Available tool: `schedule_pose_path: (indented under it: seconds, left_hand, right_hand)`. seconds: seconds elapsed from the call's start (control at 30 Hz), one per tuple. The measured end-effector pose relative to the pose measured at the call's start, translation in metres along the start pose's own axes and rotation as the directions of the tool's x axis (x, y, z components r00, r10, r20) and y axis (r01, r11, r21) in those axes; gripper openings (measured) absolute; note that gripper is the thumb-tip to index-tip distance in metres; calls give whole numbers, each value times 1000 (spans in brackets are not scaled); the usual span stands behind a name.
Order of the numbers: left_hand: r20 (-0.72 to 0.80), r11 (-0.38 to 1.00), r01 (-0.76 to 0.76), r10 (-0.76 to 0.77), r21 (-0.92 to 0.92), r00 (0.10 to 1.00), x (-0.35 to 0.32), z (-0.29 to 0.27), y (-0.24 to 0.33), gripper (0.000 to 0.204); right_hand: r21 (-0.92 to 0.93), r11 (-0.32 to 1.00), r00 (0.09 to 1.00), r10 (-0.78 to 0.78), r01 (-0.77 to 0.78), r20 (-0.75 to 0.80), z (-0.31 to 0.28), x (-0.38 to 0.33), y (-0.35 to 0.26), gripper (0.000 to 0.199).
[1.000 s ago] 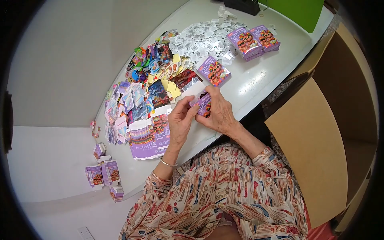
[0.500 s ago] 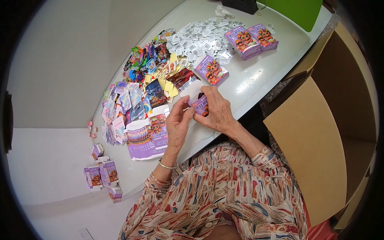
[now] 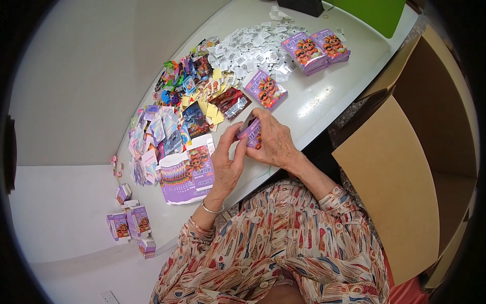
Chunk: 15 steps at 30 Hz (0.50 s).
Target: Sorting and stacking small purple and pink packaged products on a table.
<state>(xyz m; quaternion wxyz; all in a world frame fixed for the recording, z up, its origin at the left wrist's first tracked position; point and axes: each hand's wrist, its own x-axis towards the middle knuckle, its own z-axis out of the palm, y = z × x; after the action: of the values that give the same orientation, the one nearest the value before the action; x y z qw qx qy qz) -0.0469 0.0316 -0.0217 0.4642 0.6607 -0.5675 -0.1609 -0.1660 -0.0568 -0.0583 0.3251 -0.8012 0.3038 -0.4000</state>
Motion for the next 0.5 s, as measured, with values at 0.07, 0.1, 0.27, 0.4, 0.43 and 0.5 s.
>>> schedule_pose_path:
  seconds: [0.07,0.1,0.27,0.4,0.43,0.5]
  left_hand:
    - [22,1000,-9,9,0,1000,1,-4,3,26]
    - [44,1000,-17,17,1,999,2,-7,5,26]
    - [177,891,307,-260,-334,949,27,-18,2,24]
    - [344,757,508,-387,-411,855,36,-18,3,21]
    - [336,748,518,-403,-414,851,36,-17,5,22]
    - [292,807,475,-388,-352,875,30,-13,-2,23]
  right_hand:
    - [-16,1000,1000,27,-26,16,0,-3,1,81]
    - [-32,998,998,53,-52,32,0,-4,2,86]
    - [-94,995,999,-26,28,22,-1,-3,2,93]
    - [-102,994,993,38,-26,112,-5,-2,-2,92]
    - [-103,994,993,40,-28,112,-6,-2,-2,92]
    - [-129,992,992,23,-7,122,-6,-1,-3,91]
